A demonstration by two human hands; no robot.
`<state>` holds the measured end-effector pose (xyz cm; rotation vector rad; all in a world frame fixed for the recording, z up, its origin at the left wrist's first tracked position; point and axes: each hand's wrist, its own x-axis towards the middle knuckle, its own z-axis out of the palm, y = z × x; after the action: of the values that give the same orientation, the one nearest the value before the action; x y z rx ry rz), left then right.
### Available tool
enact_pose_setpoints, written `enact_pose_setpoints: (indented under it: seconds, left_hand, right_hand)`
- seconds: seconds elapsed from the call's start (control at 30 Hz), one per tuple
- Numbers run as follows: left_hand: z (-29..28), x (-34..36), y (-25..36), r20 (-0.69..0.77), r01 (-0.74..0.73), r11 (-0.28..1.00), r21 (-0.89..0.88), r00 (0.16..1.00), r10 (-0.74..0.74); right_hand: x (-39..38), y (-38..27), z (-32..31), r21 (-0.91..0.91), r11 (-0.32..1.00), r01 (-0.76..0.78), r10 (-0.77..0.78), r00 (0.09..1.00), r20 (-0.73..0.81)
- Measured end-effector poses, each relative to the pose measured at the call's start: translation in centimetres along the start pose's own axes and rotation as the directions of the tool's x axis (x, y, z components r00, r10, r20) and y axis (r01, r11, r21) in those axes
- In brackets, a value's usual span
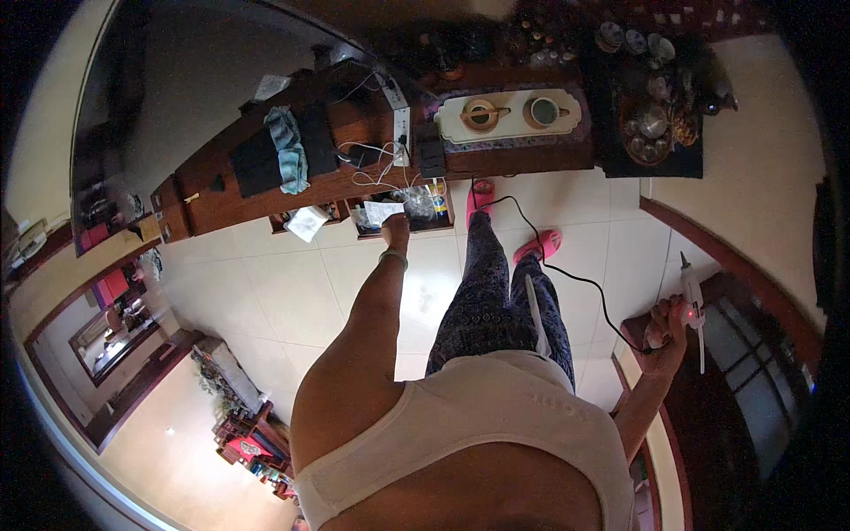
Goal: The person retrieves a hot glue gun and glue sticks from a wooden cabinet. They unpack the glue gun from its packaging, insert a glue stick into the device, and plug the power cord into a wall outlet to prepare the tool for use.
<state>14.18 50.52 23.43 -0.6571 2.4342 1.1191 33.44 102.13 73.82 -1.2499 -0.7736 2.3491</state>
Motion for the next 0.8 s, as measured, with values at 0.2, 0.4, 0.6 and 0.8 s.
enact_pose_setpoints:
  seconds: [0.2, 0.4, 0.6, 0.8]
  left_hand:
    - [5.0, -2.2, 8.9, -0.148, -0.387, 0.913, 0.127, 0.903, 0.403]
    - [13.0, 1.8, 13.0, -0.158, -0.335, 0.793, 0.509, 0.870, 0.468]
    - [16.1, 5.5, 16.7, -0.348, -0.108, 0.872, 0.477, 0.888, 0.301]
    - [17.2, 9.3, 13.3, -0.383, -0.067, 0.831, 0.552, 0.865, 0.325]
  right_hand:
    - [1.3, -0.2, -2.0, -0.146, 0.989, -0.006, -0.003, 0.998, -0.062]
    - [1.8, 0.2, -2.9, -0.145, 0.989, -0.041, 0.003, 0.967, -0.256]
    - [2.5, 0.0, -4.5, -0.222, 0.974, -0.039, -0.038, 0.943, -0.332]
    - [3.2, 0.1, -5.4, -0.209, 0.978, 0.014, -0.090, 0.928, -0.360]
